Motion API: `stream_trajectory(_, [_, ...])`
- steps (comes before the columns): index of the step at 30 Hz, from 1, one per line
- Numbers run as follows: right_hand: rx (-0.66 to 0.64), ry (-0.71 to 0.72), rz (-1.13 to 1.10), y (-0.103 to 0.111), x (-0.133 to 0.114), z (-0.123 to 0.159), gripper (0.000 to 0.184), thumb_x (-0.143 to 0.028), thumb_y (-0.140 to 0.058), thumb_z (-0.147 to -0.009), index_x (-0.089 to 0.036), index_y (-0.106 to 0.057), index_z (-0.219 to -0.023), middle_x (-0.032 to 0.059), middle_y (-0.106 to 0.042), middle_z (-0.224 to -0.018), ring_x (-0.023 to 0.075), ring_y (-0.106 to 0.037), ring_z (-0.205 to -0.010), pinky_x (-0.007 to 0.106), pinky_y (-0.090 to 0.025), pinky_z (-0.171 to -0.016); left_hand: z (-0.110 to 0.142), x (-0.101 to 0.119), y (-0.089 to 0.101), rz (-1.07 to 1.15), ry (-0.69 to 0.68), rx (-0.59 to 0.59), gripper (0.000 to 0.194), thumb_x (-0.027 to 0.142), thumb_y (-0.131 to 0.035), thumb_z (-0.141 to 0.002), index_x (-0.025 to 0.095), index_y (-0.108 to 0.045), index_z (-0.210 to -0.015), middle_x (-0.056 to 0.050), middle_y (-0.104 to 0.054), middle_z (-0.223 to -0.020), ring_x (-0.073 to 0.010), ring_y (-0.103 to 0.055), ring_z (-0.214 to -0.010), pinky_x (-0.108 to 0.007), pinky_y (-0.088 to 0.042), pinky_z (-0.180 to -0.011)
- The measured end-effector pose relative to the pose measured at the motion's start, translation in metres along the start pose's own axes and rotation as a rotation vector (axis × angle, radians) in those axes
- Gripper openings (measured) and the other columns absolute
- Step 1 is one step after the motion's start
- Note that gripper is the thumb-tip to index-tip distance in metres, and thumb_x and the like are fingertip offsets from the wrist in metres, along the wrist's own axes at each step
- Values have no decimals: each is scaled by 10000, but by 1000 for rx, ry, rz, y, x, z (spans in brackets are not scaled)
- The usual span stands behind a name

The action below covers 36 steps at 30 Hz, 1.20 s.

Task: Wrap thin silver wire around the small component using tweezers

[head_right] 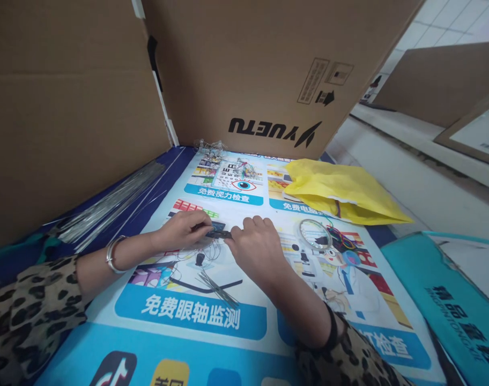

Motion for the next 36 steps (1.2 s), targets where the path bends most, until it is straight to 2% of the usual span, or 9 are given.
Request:
stream_trajectory(12, [91,47,27,1,-3,1,298,-375,-420,-891,-181,-642,-854,85,-592,-824,216,-455,-819,336,-224,-703,-2,1,1,41,14,2,103,198,-492,-823,156,-556,-753,5,-581,-688,-98,-517,-615,-208,-388,-592])
stream_trajectory(36, [239,126,89,-15,-7,2,219,-326,-484,-869,-171,-608,-777,78,-570,-733,203,-426,-739,336,-203,-658,-1,0,1,112,38,0,127,209,-489,-834,151,-545,-734,18,-551,-668,-87,-483,-607,-205,-373,-586])
Point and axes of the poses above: each hand's wrist, its own z-axis away from the middle knuckle, its own y-axis out of the back of the hand, x = y × z, the point moved 1 cm from there along -z, towards the middle knuckle
